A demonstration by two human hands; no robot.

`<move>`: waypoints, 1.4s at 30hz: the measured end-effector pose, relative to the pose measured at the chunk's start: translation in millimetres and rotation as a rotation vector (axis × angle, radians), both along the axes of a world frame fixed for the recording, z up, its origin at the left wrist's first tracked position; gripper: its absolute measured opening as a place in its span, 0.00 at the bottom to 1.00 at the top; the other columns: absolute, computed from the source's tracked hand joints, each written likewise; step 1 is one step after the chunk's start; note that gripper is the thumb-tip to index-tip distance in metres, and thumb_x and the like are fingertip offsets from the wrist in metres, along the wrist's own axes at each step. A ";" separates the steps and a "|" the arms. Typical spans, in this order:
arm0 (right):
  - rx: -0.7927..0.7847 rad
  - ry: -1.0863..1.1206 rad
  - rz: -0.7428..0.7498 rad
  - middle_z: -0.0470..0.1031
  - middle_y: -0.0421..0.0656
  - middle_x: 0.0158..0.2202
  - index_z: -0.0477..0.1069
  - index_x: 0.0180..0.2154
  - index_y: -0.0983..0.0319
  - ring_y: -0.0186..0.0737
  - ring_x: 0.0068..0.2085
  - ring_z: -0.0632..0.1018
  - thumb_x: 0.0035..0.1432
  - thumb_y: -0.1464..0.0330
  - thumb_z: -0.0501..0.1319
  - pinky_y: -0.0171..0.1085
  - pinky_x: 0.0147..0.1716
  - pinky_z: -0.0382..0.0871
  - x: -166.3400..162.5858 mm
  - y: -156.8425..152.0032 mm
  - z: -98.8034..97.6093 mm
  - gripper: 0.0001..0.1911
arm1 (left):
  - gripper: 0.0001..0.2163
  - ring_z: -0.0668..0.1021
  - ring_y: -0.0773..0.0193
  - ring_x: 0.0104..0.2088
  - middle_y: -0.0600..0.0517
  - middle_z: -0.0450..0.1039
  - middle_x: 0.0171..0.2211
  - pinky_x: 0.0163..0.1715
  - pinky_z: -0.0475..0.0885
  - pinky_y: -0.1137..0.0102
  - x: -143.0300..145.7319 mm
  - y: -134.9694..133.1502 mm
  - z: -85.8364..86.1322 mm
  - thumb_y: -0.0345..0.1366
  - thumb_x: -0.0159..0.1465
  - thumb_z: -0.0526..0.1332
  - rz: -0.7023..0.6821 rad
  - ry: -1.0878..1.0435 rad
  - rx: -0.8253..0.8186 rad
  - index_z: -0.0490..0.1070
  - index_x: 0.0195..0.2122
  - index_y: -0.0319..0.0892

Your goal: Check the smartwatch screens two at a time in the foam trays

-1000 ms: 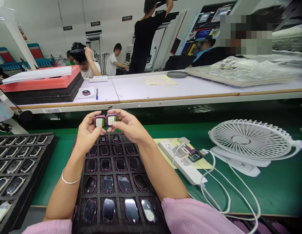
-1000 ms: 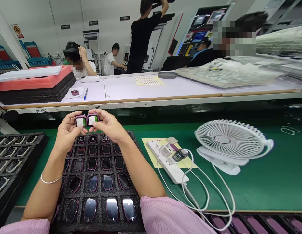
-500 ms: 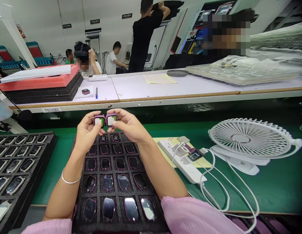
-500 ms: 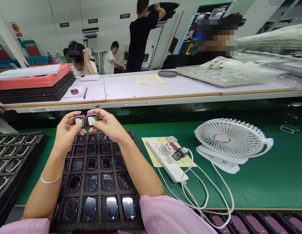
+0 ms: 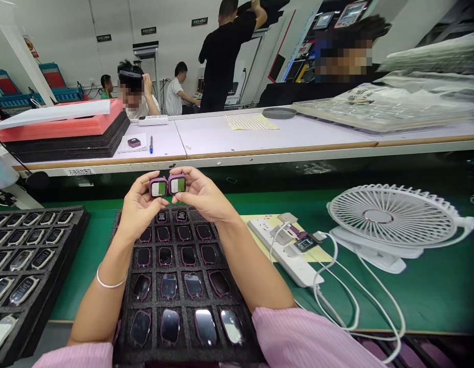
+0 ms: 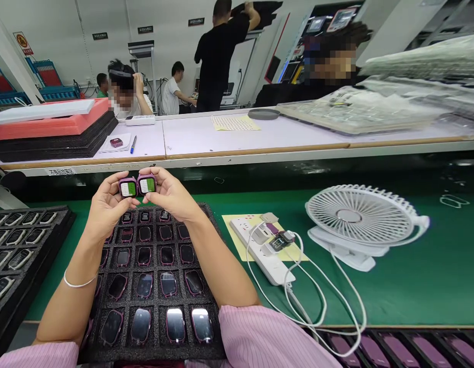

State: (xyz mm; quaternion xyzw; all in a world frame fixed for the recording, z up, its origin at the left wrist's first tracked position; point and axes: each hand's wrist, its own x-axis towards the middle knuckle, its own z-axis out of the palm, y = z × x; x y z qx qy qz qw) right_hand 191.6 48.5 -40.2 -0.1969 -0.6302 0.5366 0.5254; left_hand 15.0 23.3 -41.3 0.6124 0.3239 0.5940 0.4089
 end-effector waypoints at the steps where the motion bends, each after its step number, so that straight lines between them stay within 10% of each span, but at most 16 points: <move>1: 0.005 -0.002 -0.004 0.72 0.41 0.44 0.68 0.48 0.58 0.31 0.31 0.76 0.53 0.67 0.70 0.35 0.35 0.76 0.1 0.3 -0.1 0.21 | 0.22 0.81 0.71 0.28 0.51 0.75 0.43 0.32 0.80 0.73 -0.3 -0.5 0.4 0.30 0.54 0.68 0.000 0.006 -0.004 0.70 0.51 0.45; 10: -0.012 -0.020 0.001 0.71 0.37 0.32 0.70 0.43 0.61 0.30 0.26 0.75 0.57 0.59 0.68 0.32 0.26 0.72 0.9 0.1 0.4 0.17 | 0.14 0.79 0.71 0.22 0.53 0.76 0.36 0.23 0.78 0.75 -0.9 -2.7 2.8 0.43 0.61 0.67 0.031 -0.004 -0.026 0.74 0.44 0.43; 33: -0.003 0.001 -0.028 0.70 0.41 0.43 0.67 0.48 0.56 0.34 0.36 0.74 0.50 0.70 0.70 0.36 0.39 0.75 -0.6 0.0 -0.6 0.23 | 0.24 0.82 0.70 0.32 0.50 0.75 0.47 0.39 0.82 0.71 0.3 0.5 -1.8 0.27 0.58 0.65 -0.057 -0.012 0.021 0.66 0.56 0.45; 42: -0.001 0.022 -0.057 0.69 0.39 0.39 0.68 0.46 0.58 0.31 0.31 0.71 0.52 0.69 0.70 0.32 0.29 0.72 -2.7 1.3 -1.7 0.20 | 0.19 0.84 0.67 0.29 0.50 0.76 0.43 0.34 0.83 0.70 1.5 -2.4 1.0 0.30 0.59 0.64 -0.055 -0.053 -0.066 0.68 0.53 0.43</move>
